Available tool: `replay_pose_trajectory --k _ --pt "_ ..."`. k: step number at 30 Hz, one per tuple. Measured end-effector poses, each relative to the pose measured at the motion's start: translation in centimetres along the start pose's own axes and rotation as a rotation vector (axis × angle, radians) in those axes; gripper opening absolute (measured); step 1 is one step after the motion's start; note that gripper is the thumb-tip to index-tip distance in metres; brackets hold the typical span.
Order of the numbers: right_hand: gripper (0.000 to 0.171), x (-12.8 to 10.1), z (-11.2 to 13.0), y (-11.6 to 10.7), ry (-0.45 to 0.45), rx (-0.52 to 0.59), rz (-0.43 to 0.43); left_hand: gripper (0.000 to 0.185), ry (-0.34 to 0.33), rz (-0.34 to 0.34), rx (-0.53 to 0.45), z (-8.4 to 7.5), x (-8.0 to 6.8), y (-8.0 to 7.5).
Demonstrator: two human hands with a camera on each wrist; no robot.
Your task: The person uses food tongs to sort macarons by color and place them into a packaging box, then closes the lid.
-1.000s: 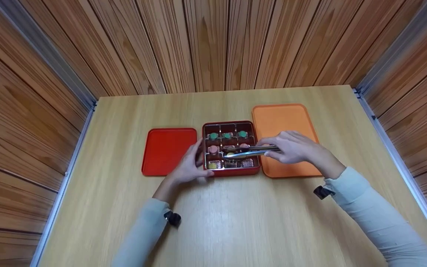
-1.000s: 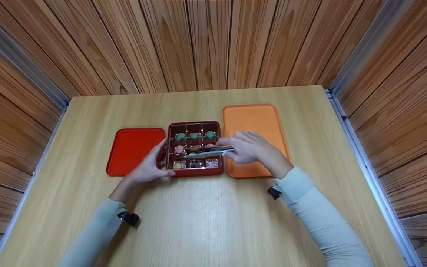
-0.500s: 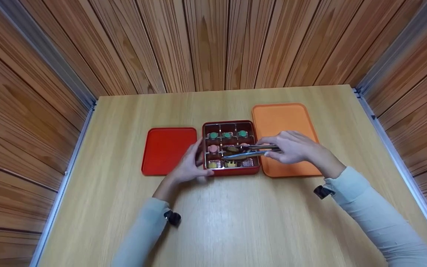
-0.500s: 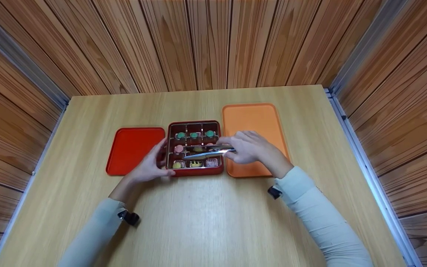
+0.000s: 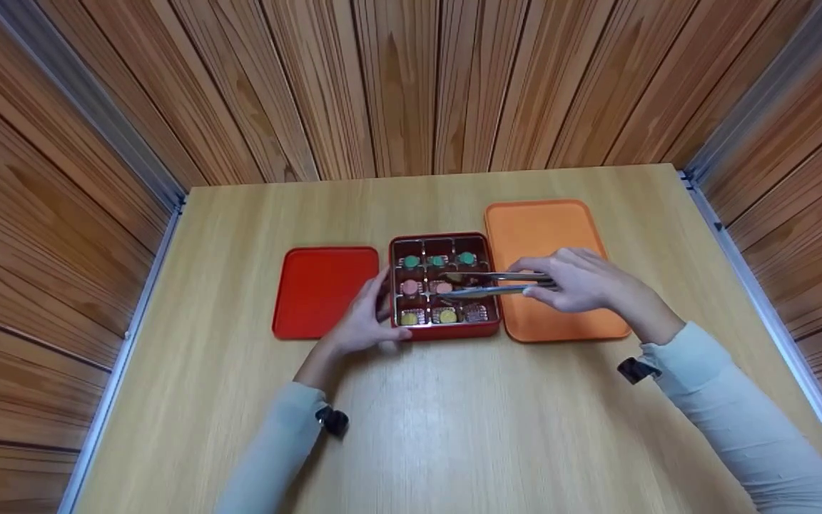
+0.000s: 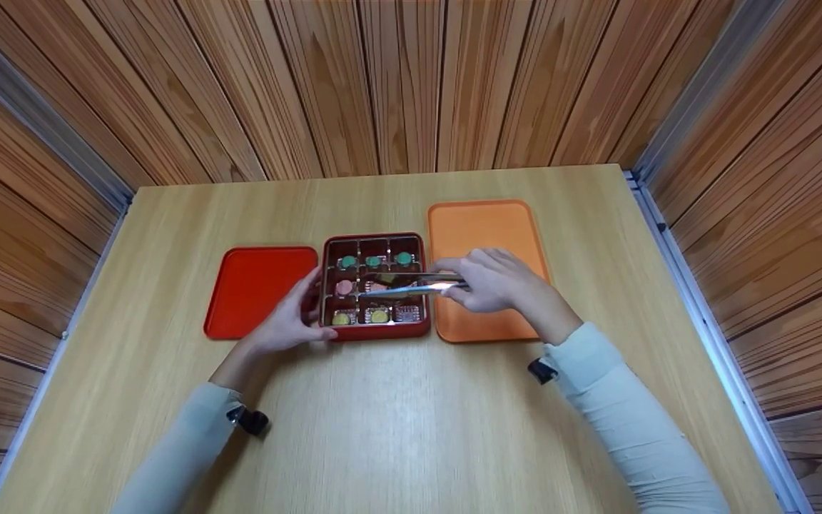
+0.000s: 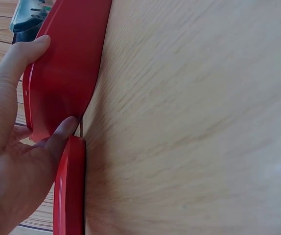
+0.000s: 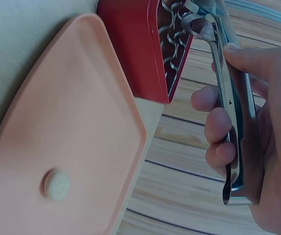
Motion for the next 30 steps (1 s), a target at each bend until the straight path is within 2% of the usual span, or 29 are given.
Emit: replay_pose_trajectory --k 5,15,21,30 --pt "0.038 -1.4 -1.0 -0.7 0.016 0.013 -0.021 0.132 -0.005 -0.001 -0.015 0.1 0.0 0.0" --pt "0.049 -4.6 -2.8 -2.0 0.142 0.084 -0.037 0.133 0.0 -0.004 -0.03 0.1 0.0 -0.1" --pt "0.052 -6.3 -3.4 -2.9 0.149 0.12 -0.046 0.132 -0.01 -0.004 -0.017 0.1 0.0 -0.1" --pt "0.049 -8.2 -4.5 -4.0 0.137 0.03 -0.093 0.13 -0.022 0.003 -0.03 0.1 0.0 0.1"
Point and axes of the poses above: each hand's wrist, its own x-axis towards the middle knuckle, its own y-axis out of the palm, z = x × y, the point moved 6 cm from there along x, towards the middle knuckle, and after that the axes turned 15 degrees about x, right-handed, at the moved point
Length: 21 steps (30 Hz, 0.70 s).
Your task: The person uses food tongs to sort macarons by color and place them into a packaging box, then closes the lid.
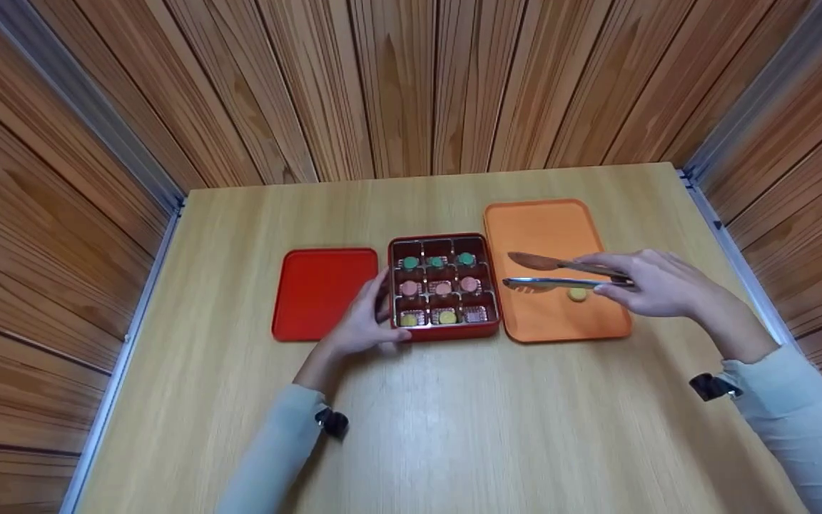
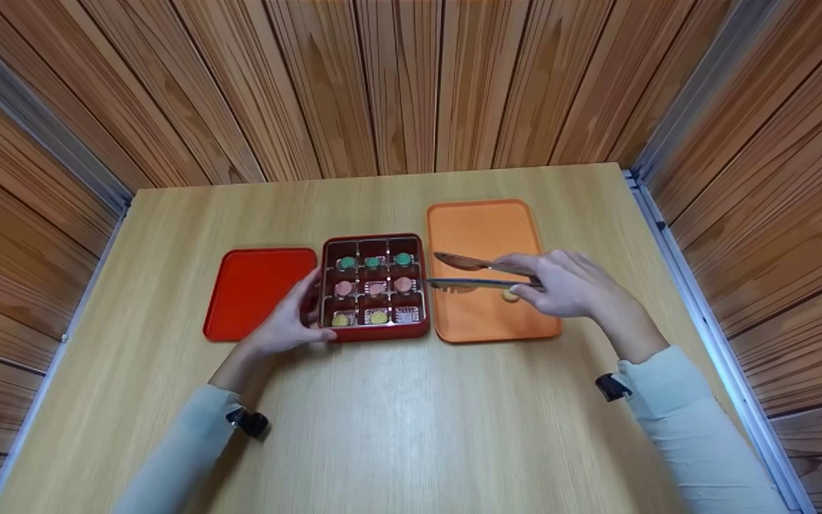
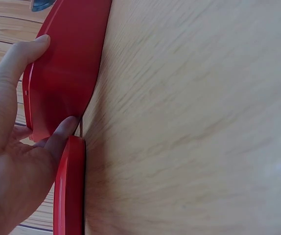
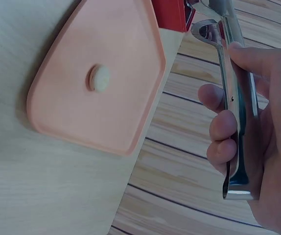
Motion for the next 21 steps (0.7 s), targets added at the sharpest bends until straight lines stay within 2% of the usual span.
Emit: replay_pose_trajectory --k 21 --pt "0.048 -3.3 -6.2 -0.9 0.155 0.027 0.03 0.132 0.01 -0.002 -0.007 0.1 -0.1 0.0"
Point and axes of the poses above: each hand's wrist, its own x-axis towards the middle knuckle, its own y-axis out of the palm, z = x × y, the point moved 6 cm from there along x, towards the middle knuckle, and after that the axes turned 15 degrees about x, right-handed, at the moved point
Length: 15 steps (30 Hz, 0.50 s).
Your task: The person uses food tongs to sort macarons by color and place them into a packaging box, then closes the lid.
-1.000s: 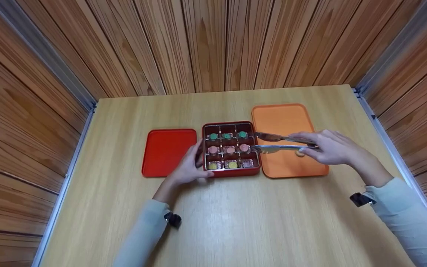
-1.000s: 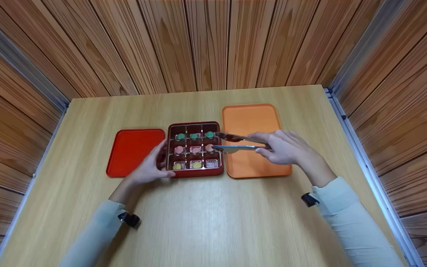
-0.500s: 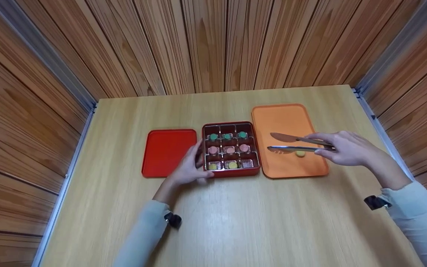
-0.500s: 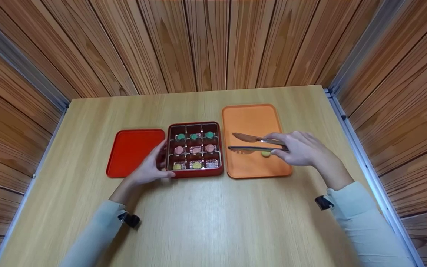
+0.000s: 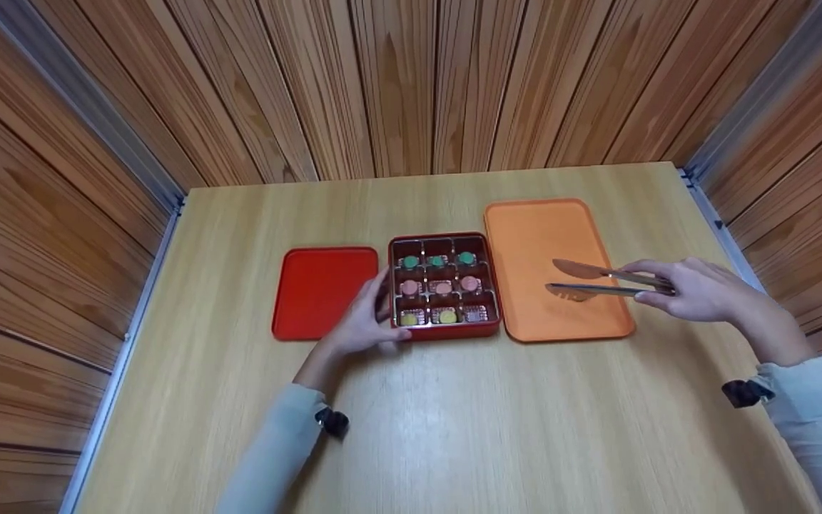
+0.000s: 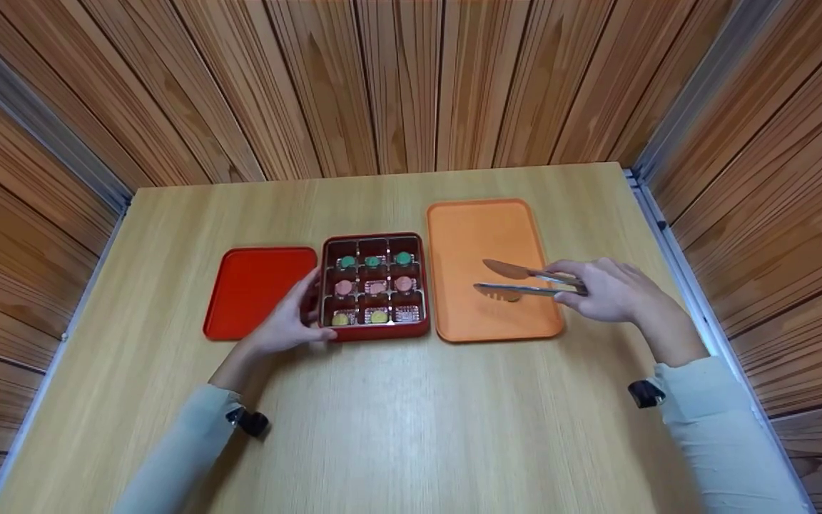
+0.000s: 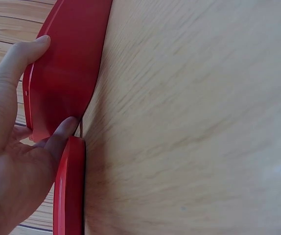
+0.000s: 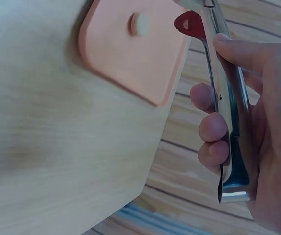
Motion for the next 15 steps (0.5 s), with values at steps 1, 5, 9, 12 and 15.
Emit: replay_pose_trajectory --k 1,5,9,12,15 --pt "0.047 0.0 -0.3 -0.1 0.007 0.004 0.003 0.132 -0.002 0.0 0.005 0.0 0.0 0.0" --pt "0.046 -0.1 -1.4 -0.3 0.028 0.01 -0.003 0.131 -0.003 0.003 0.019 -0.1 0.0 -0.1" --pt "0.045 -0.1 -2.2 -0.4 0.038 0.008 -0.017 0.131 0.004 0.005 0.026 -0.3 -0.1 -0.2" --pt "0.045 0.0 -2.6 -0.2 0.049 0.023 -0.01 0.131 0.004 0.005 0.036 -0.3 -0.1 -0.1" --pt "0.045 0.0 -2.9 0.2 0.048 0.039 0.001 0.131 -0.004 0.006 0.046 -0.2 -0.1 -0.1"
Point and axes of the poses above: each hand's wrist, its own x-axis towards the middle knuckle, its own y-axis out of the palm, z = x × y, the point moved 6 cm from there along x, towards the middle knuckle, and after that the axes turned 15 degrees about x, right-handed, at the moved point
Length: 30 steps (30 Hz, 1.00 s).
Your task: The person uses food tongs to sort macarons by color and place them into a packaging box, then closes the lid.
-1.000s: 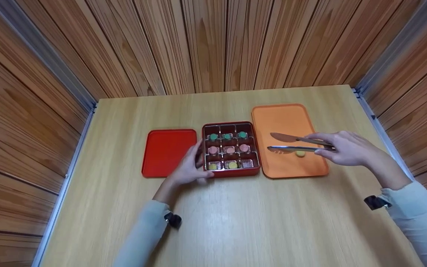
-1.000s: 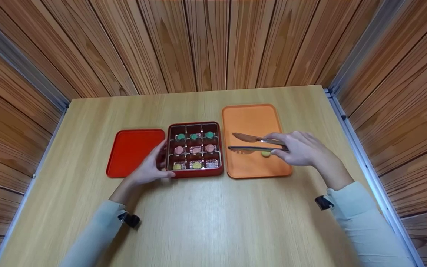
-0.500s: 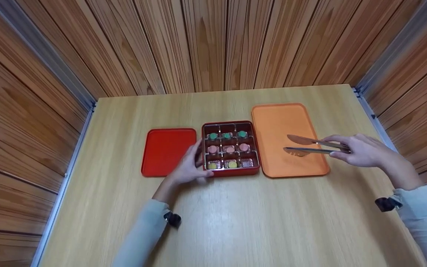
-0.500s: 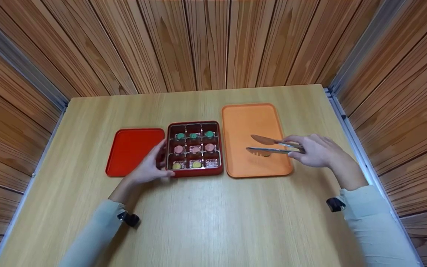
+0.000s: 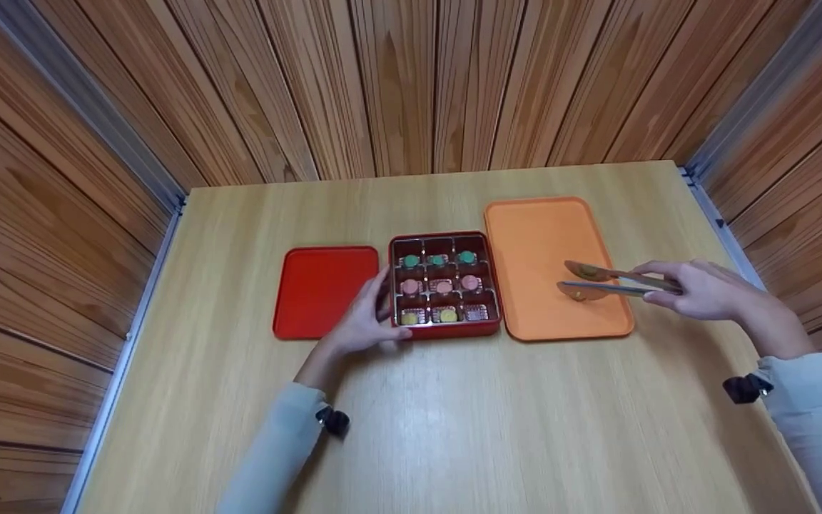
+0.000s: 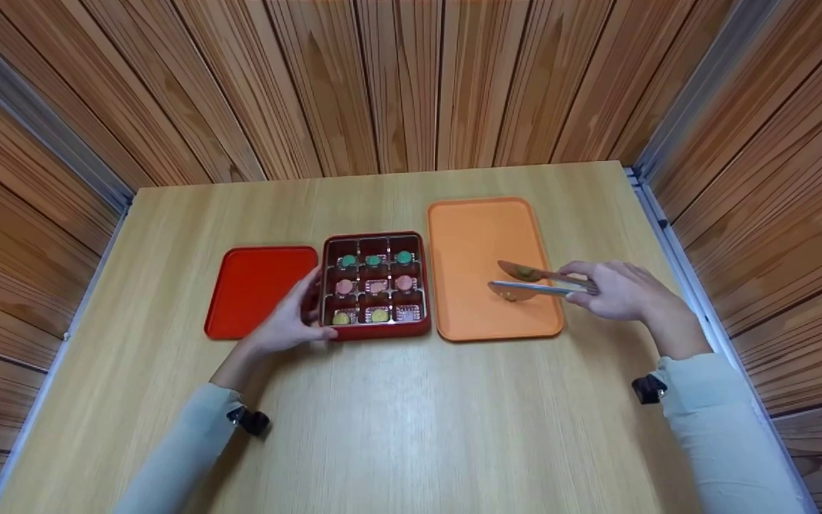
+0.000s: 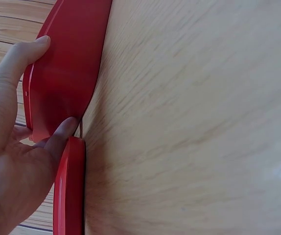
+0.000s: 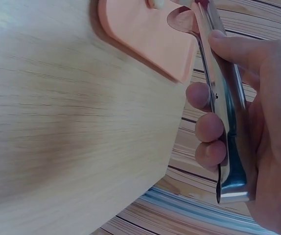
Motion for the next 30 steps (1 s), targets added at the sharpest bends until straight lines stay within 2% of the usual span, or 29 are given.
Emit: replay_pose_trajectory --k 15,26,30 --pt "0.045 0.47 -0.51 0.6 0.05 0.005 0.047 0.13 -0.006 0.006 -0.013 -0.05 -0.11 -0.06" --pt "0.038 0.61 -0.56 0.63 0.039 0.005 0.063 0.129 0.025 -0.006 -0.021 -0.05 0.03 -0.08" --pt "0.038 0.62 -0.56 0.66 0.046 0.015 0.07 0.132 0.018 0.0 -0.027 0.07 0.05 0.0"
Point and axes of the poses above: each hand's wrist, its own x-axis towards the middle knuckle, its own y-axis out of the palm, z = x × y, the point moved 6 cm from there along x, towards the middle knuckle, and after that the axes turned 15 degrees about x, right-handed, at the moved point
